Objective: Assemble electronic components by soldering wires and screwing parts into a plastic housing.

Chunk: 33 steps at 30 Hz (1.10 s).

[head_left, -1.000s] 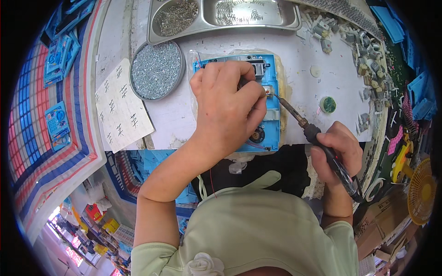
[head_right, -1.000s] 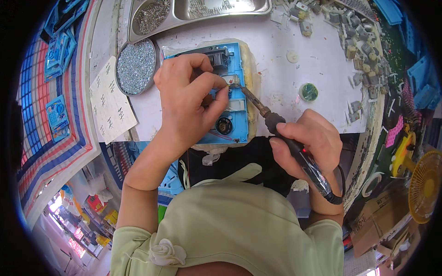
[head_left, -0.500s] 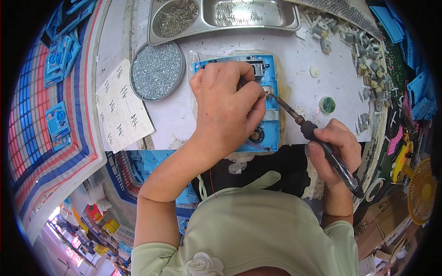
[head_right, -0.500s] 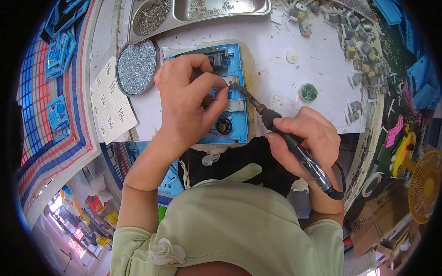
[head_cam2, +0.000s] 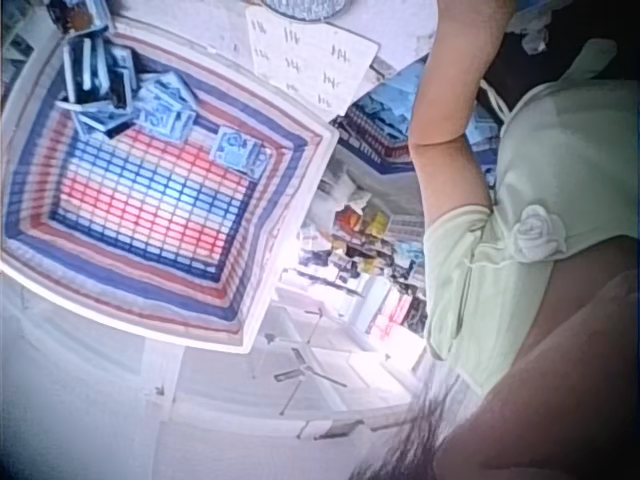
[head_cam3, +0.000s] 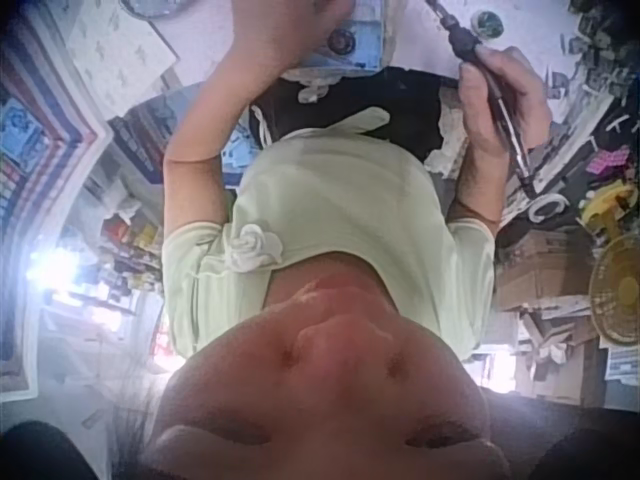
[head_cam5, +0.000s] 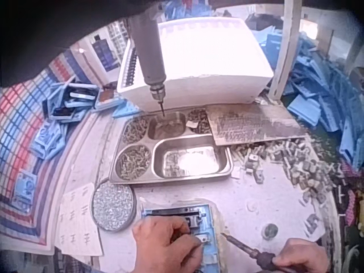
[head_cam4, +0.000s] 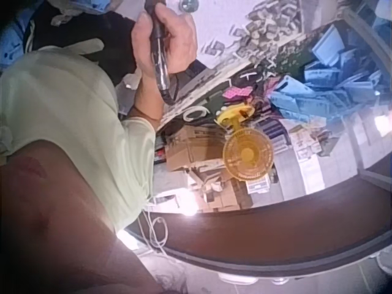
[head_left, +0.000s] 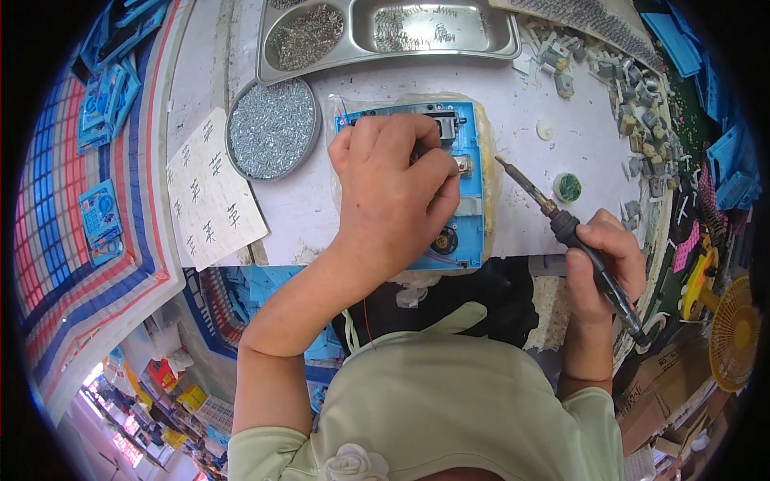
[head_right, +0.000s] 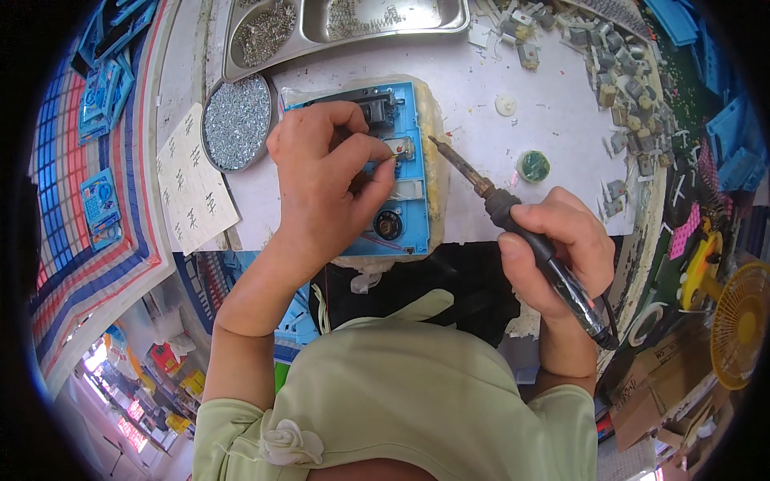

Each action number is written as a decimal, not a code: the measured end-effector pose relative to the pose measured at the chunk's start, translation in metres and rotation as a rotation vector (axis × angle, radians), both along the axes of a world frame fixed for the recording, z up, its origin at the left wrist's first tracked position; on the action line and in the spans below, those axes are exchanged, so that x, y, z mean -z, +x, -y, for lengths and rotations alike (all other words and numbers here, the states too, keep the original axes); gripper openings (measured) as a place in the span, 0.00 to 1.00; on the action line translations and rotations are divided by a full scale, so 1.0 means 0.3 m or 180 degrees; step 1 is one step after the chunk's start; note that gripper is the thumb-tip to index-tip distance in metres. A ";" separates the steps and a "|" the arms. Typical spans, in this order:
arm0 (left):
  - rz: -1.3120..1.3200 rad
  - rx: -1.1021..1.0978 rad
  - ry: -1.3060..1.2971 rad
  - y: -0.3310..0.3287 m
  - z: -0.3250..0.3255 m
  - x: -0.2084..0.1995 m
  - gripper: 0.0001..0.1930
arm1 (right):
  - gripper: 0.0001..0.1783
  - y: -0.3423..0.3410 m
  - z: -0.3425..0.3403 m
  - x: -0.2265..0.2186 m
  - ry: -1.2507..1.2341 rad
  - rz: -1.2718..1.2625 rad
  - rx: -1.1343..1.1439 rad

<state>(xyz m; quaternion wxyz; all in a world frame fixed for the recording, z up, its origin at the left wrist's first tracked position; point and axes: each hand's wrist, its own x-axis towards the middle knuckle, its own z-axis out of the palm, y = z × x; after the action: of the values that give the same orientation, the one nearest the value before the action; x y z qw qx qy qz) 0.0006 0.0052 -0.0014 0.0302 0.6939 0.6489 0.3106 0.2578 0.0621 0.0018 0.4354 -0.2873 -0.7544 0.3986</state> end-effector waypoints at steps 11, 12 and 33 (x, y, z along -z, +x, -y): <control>-0.0022 0.0026 -0.0103 0.002 0.001 -0.020 0.11 | 0.17 0.001 -0.015 -0.018 0.0187 0.0110 -0.0090; -0.0014 0.0020 -0.0111 0.002 0.001 -0.021 0.11 | 0.17 0.002 -0.015 -0.018 0.0187 0.0125 -0.0096; -0.0092 0.0049 -0.0210 0.005 -0.005 -0.040 0.11 | 0.20 -0.017 -0.054 -0.028 0.0358 0.0147 -0.0179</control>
<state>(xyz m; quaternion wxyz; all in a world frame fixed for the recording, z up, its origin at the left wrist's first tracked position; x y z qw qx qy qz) 0.0020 0.0066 0.0106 0.0460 0.7020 0.6537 0.2787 0.2528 0.0783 0.0103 0.4219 -0.2502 -0.7932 0.3609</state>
